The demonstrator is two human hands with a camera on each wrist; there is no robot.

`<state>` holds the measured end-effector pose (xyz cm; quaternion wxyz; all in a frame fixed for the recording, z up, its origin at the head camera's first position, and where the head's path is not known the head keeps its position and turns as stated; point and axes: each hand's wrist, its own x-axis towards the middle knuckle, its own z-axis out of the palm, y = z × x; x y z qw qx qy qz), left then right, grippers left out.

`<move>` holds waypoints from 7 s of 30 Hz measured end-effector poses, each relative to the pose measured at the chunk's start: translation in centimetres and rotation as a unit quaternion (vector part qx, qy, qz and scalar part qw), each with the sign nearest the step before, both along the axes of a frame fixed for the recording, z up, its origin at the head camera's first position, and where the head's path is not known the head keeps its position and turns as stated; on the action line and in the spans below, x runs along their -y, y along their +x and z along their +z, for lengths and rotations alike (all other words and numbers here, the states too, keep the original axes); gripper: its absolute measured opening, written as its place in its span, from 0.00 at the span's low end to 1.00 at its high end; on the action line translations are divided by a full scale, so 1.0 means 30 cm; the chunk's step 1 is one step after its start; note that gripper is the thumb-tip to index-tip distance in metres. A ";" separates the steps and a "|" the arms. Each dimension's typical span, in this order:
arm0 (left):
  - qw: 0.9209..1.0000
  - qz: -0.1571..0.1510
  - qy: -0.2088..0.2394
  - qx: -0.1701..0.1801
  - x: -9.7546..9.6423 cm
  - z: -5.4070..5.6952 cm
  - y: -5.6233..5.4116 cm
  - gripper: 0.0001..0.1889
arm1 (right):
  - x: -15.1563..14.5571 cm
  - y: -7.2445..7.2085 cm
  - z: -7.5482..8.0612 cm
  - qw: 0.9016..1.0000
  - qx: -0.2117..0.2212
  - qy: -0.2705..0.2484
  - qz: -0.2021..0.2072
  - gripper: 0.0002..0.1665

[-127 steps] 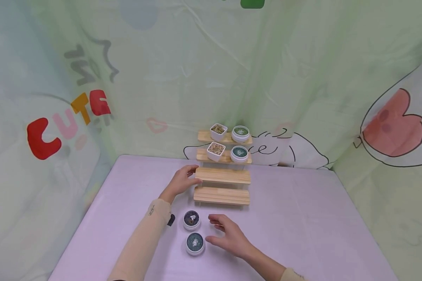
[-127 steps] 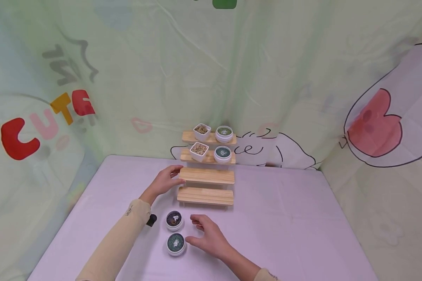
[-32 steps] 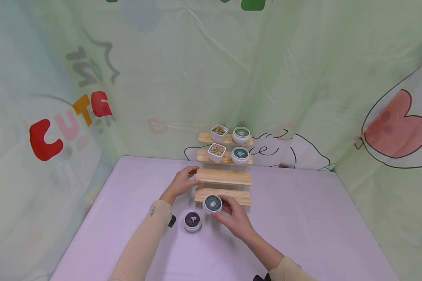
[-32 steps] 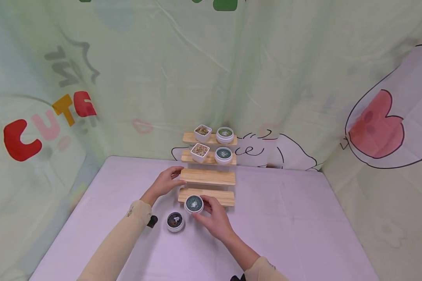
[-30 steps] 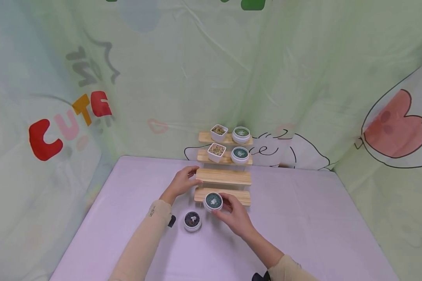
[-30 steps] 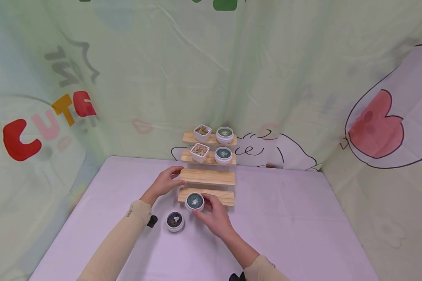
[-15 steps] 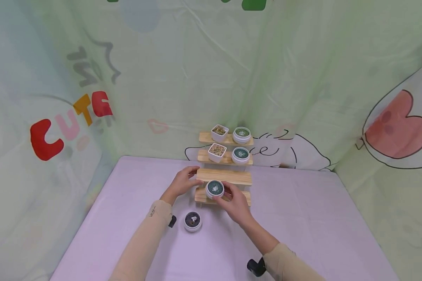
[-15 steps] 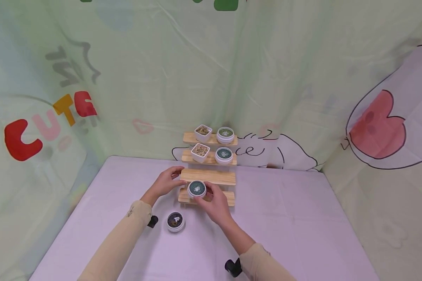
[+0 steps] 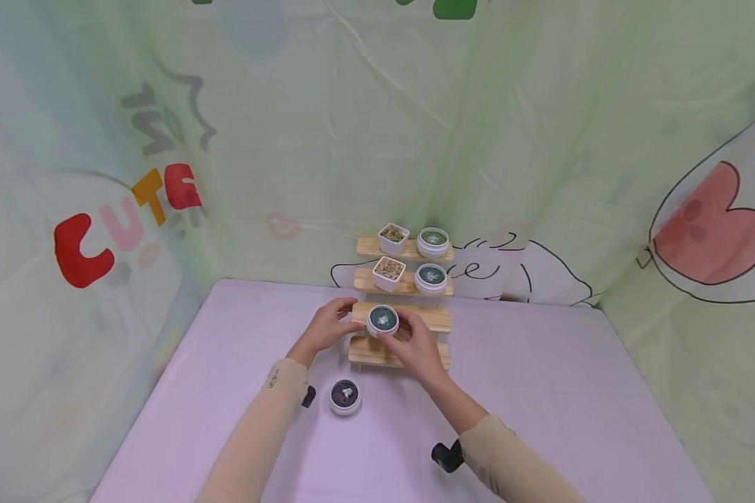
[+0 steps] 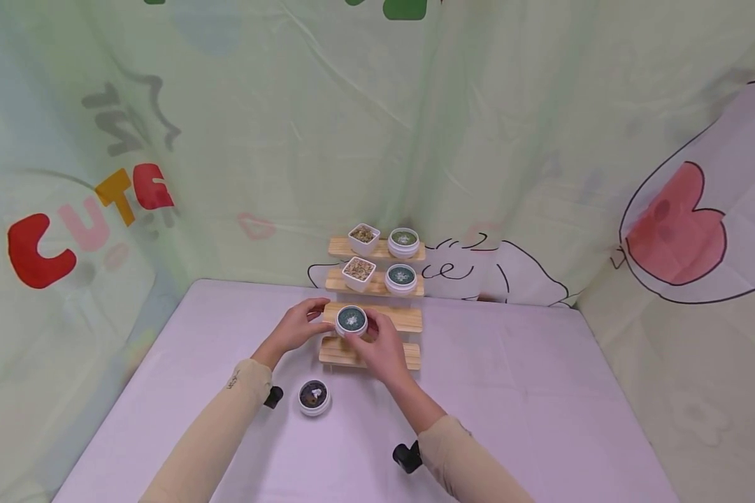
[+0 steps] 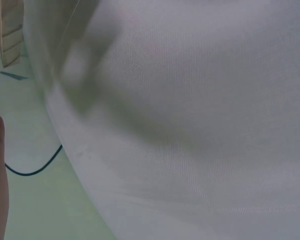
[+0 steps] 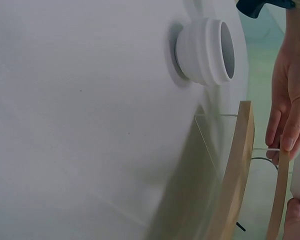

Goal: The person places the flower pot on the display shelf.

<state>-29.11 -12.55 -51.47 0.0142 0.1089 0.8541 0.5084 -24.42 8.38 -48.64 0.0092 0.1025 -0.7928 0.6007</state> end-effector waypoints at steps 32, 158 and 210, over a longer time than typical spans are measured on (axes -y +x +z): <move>1.000 -0.001 -0.002 0.008 0.001 0.006 0.004 0.33 | 0.029 -0.052 0.017 0.999 0.004 0.033 -0.017 0.36; 1.000 0.004 0.000 0.004 -0.004 0.009 0.010 0.33 | 0.124 0.272 -0.324 0.993 0.005 -0.026 0.114 0.36; 1.000 0.006 -0.006 0.023 0.000 0.014 0.009 0.33 | -0.162 0.070 0.002 0.997 0.031 -0.042 -0.058 0.38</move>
